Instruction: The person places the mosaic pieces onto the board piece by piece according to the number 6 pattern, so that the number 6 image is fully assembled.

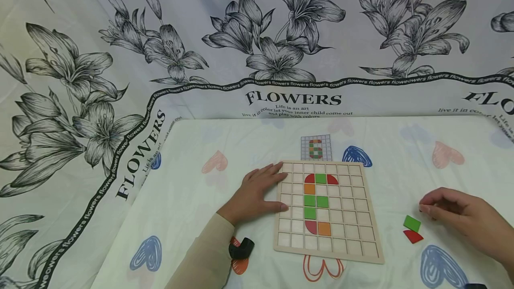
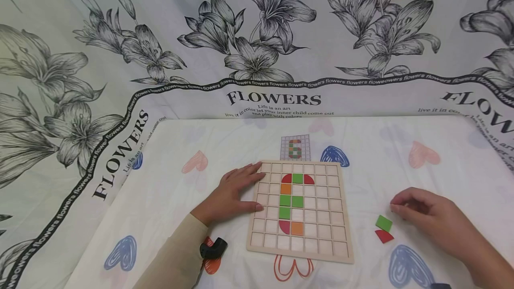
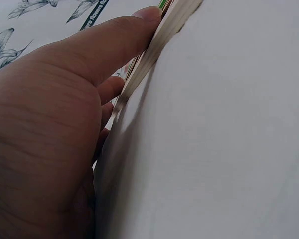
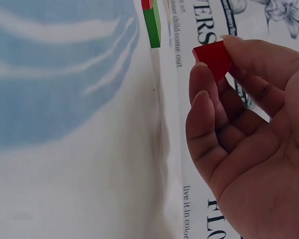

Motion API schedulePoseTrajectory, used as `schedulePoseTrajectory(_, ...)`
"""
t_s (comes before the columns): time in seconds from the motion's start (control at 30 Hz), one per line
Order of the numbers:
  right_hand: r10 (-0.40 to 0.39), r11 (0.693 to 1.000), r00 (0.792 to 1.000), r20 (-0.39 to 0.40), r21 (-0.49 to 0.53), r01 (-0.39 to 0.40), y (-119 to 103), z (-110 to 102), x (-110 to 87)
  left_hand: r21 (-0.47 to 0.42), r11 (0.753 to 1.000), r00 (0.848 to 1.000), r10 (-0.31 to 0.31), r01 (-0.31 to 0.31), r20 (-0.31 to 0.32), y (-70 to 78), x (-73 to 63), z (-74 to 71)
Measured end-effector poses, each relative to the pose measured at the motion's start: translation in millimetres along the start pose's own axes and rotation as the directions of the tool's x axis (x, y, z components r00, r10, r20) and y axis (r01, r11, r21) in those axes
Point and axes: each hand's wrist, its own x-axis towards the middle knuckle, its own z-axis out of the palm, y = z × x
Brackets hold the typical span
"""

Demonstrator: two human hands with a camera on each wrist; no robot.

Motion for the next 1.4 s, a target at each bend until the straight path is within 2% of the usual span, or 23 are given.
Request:
schedulePoseTrajectory(0.33,-0.012,0.998,1.000,0.002,-0.065,0.012,-9.7,5.4,4.3,0.002,1.000,1.000,0.003,-0.003,-0.001,0.1,0.0,0.4)
schedulePoseTrajectory(0.87,-0.061,0.996,0.998,0.025,-0.064,0.062,-42.4,21.8,20.0,-0.007,1.000,1.000,-0.001,0.001,0.002,-0.7,0.4,0.6)
schedulePoseTrajectory(1.07,-0.105,0.994,0.994,0.024,-0.002,0.105,-52.2,26.5,27.8,-0.009,1.000,1.000,0.006,-0.006,-0.003,-1.1,0.8,0.7)
schedulePoseTrajectory(1.4,-0.135,0.987,0.988,0.082,0.097,0.126,-68.3,41.1,38.0,-0.011,1.000,1.000,-0.002,0.002,0.002,-0.5,0.6,0.5)
